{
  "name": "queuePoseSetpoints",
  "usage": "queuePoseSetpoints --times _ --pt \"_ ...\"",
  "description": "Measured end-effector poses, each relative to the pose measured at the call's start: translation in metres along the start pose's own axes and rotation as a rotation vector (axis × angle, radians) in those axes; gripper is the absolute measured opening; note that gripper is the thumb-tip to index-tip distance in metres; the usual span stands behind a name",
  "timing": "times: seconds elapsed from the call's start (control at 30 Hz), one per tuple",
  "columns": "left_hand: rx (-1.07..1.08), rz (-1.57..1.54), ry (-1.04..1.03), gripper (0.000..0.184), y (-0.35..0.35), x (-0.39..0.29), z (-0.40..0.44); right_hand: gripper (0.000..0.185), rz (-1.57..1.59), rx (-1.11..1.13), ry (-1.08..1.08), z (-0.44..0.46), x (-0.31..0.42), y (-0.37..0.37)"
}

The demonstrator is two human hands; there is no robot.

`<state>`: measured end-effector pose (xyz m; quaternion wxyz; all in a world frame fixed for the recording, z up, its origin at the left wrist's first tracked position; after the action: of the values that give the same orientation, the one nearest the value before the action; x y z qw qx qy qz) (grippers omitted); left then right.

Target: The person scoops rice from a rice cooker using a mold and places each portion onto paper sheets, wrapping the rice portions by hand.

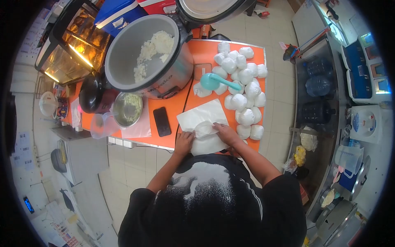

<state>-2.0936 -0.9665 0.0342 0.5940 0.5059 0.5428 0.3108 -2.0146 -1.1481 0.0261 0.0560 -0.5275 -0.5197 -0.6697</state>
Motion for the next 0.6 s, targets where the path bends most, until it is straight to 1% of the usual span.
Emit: queuePoseSetpoints --times 0.07,0.1,0.17,0.2,0.27,0.3,0.37,0.4,0.43,0.47,0.5,0.53,0.57,0.6 --pt "0.008 -0.106 -0.015 0.026 -0.006 0.013 0.009 0.026 0.055 0.161 -0.215 0.017 -0.037 -0.014" --pt "0.014 -0.105 -0.018 0.026 -0.011 0.021 0.012 0.026 0.06 0.159 -0.218 0.025 -0.039 -0.007" --pt "0.136 -0.281 0.025 0.021 -0.03 0.04 0.023 0.021 0.242 0.307 -0.291 0.041 -0.046 -0.004" --pt "0.135 -0.278 0.02 0.021 -0.026 0.04 0.03 0.021 0.242 0.301 -0.291 0.054 -0.048 0.002" --pt "0.285 -0.44 0.218 0.027 -0.028 0.051 0.04 0.022 0.115 0.505 -0.41 0.068 -0.057 -0.013" --pt "0.284 -0.439 0.214 0.027 -0.012 0.042 0.051 0.022 0.113 0.5 -0.41 0.073 -0.053 -0.016" --pt "0.547 -0.198 0.489 0.039 -0.001 0.044 0.055 0.021 -0.265 0.447 -0.319 0.089 -0.038 -0.019" --pt "0.543 -0.195 0.489 0.039 -0.003 0.046 0.055 0.025 -0.298 0.437 -0.254 0.092 -0.029 -0.022" --pt "0.435 -0.153 0.321 0.043 0.005 0.033 0.063 0.025 -0.3 0.434 -0.252 0.088 -0.027 -0.022" --pt "0.325 -0.111 0.153 0.047 0.014 0.018 0.068 0.027 -0.294 0.333 -0.055 0.087 -0.007 -0.012" --pt "0.318 -0.109 0.154 0.047 0.008 0.022 0.067 0.03 -0.287 0.231 0.143 0.082 0.013 -0.001" --pt "0.268 -0.272 0.053 0.045 0.003 0.019 0.064 0.03 -0.289 0.23 0.146 0.079 0.011 0.0" --pt "0.217 -0.433 -0.051 0.042 -0.001 0.015 0.059 0.028 -0.043 0.335 0.13 0.076 0.004 -0.008" --pt "0.081 -0.459 -0.071 0.042 0.011 0.013 0.055 0.027 0.205 0.435 0.111 0.073 0.006 -0.014"
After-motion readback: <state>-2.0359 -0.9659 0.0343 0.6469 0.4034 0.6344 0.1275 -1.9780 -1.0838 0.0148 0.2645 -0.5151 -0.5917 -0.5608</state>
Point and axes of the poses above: each hand's wrist, its own z-axis towards the middle knuckle, its own y-axis out of the back of the hand, x = y × z, the point moved 10 cm from there along z, towards the middle knuckle, and after that the axes turned 12 degrees about x, right-handed, at the moved point
